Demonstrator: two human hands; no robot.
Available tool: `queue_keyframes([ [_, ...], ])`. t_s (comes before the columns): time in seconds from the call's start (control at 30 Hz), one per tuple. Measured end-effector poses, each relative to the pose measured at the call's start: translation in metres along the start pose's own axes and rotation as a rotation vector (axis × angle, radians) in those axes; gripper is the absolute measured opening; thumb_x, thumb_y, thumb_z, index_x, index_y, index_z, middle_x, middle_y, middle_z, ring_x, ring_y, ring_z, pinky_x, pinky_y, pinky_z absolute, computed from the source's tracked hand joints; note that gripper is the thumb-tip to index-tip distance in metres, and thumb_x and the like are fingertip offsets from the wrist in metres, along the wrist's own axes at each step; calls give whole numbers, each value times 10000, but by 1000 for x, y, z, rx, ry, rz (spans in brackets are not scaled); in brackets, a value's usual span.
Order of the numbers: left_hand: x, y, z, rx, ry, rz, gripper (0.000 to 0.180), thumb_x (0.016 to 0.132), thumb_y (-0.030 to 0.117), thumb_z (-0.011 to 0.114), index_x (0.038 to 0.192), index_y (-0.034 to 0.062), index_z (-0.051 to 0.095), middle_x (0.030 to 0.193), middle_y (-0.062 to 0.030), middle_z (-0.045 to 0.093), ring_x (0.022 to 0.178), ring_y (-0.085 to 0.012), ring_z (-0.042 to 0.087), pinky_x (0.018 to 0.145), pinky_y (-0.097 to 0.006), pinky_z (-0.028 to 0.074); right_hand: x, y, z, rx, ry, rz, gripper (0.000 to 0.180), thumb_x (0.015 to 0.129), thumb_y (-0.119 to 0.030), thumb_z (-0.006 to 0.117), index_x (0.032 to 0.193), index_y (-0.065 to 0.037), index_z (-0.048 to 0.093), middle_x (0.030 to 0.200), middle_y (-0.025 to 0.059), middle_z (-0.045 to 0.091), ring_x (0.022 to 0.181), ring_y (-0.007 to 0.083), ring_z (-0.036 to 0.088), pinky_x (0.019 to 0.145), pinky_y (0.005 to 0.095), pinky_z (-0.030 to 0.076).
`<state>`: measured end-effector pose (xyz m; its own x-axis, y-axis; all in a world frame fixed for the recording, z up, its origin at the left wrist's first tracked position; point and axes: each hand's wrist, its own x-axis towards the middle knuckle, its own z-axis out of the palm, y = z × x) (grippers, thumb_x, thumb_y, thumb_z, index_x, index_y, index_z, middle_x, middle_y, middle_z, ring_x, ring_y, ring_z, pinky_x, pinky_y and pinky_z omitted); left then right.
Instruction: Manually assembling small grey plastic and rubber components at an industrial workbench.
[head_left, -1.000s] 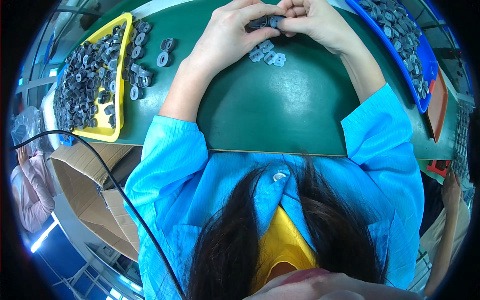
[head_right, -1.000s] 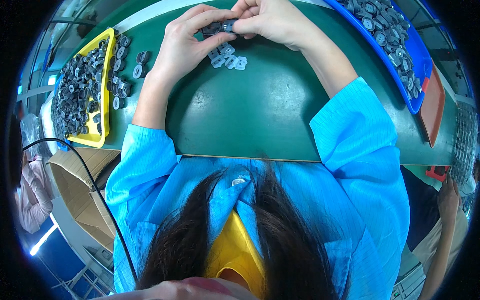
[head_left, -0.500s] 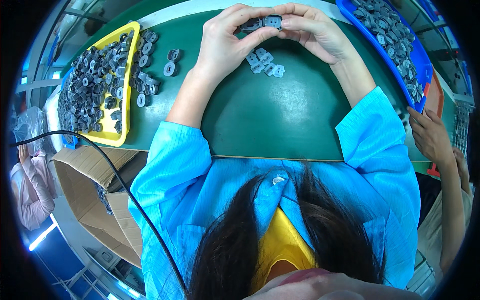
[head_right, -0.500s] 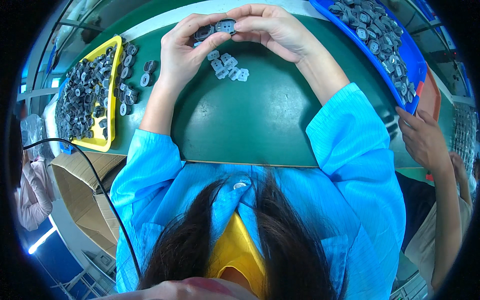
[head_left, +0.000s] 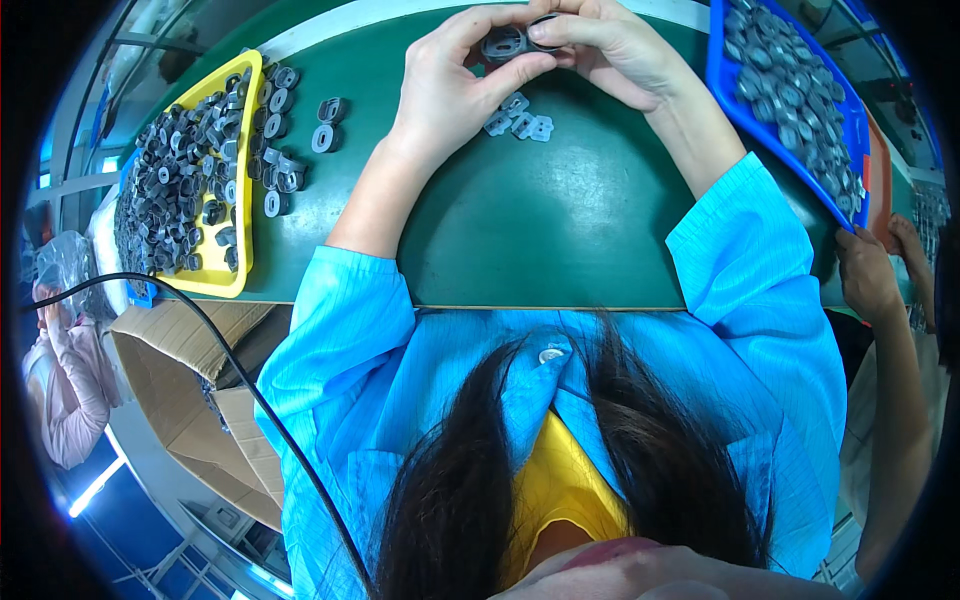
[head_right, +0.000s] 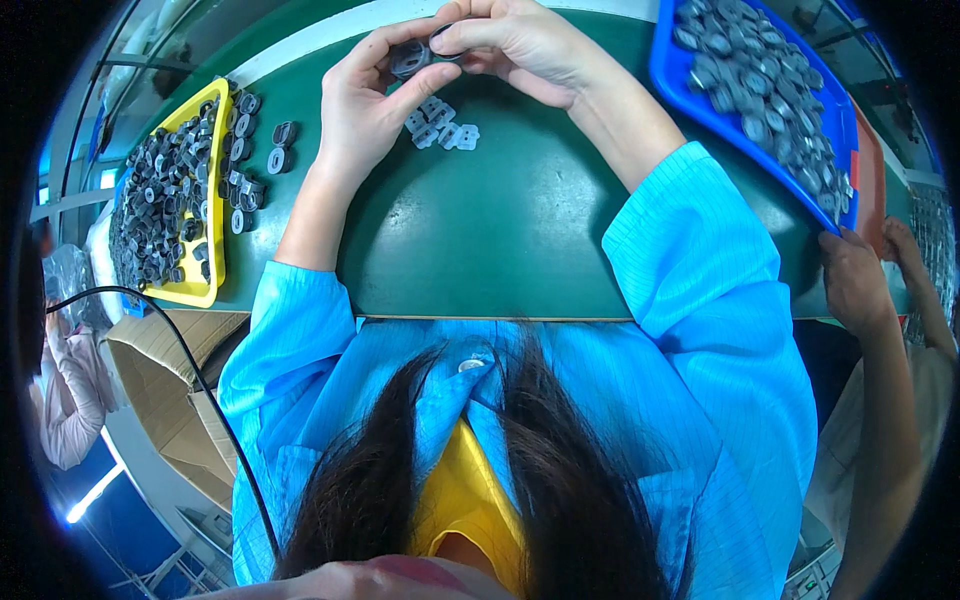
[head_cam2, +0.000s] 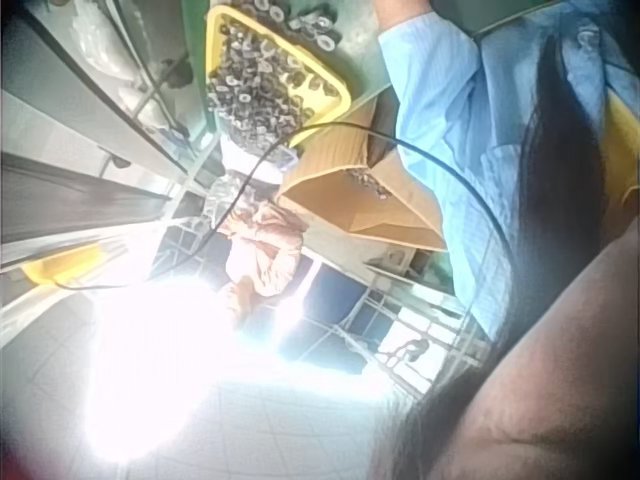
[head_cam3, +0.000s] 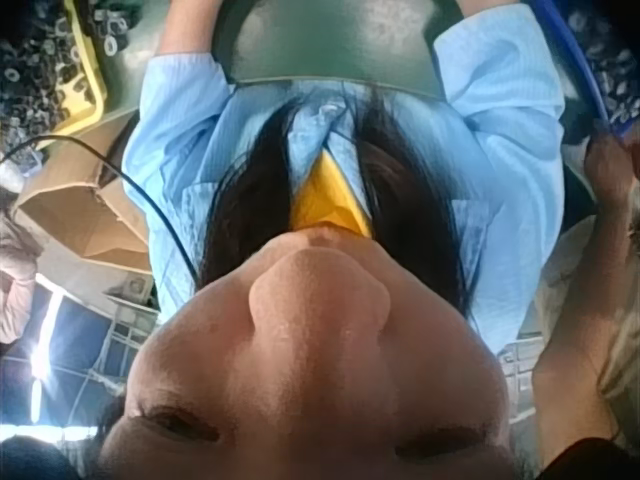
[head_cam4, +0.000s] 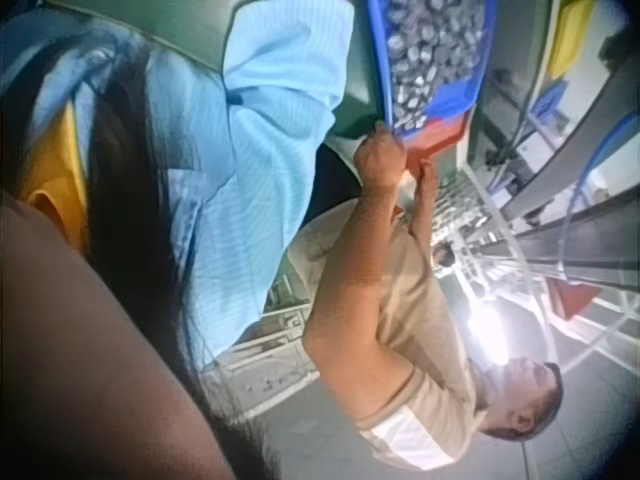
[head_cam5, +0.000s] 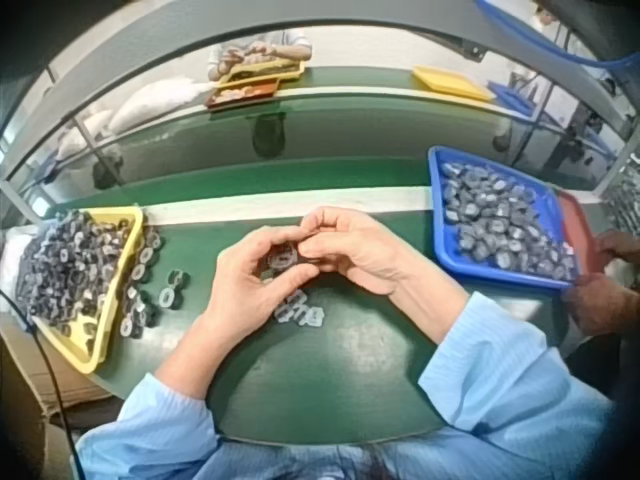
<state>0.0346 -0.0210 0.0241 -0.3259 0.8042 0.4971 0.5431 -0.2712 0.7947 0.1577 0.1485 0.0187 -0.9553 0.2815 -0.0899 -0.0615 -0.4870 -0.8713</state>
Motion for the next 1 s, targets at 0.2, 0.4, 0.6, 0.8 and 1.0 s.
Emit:
queue_keyframes([
  [0.2, -9, -12, -27, -175, -38, -248, 364, 900, 83, 803, 1235, 4, 683, 1133, -45, 707, 1008, -118, 671, 911, -272, 563, -27, -46, -5, -687, 164, -72, 100, 875, -8, 699, 973, -17, 681, 799, 37, 685, 671, 91, 593, 619, 228, 461],
  [0.4, 6, -19, -45, 2, -41, -359, 235, 952, 104, 740, 1157, 24, 659, 989, 9, 634, 805, -44, 570, 715, -220, 478, -138, -137, -126, -1584, 735, -204, 388, 898, -281, 737, 1243, -103, 725, 1110, 61, 728, 1022, 154, 670, 933, 307, 509],
  [0.6, 10, -17, -45, -585, -16, -704, 373, 964, 87, 706, 1310, -3, 602, 1047, -42, 658, 828, -95, 627, 762, -215, 505, -129, -123, -92, -1640, 858, -427, 332, 890, -287, 746, 1162, -97, 751, 957, 69, 740, 899, 182, 692, 865, 313, 525],
  [0.8, 0, -17, -51, -604, 88, -648, 370, 930, 27, 724, 1272, -50, 604, 1046, -63, 686, 919, -139, 688, 852, -258, 563, -42, -26, 50, -1345, 49, -264, 204, 903, -224, 760, 918, -22, 739, 805, 66, 719, 759, 183, 690, 711, 325, 544],
  [1.0, 5, -10, -32, -199, 41, -490, 320, 842, 13, 809, 1113, -32, 646, 954, -56, 693, 844, -110, 664, 772, -249, 558, -30, -12, 64, -1465, 7, -53, 244, 766, -235, 860, 817, -20, 756, 732, 142, 723, 698, 287, 722, 686, 390, 577],
])
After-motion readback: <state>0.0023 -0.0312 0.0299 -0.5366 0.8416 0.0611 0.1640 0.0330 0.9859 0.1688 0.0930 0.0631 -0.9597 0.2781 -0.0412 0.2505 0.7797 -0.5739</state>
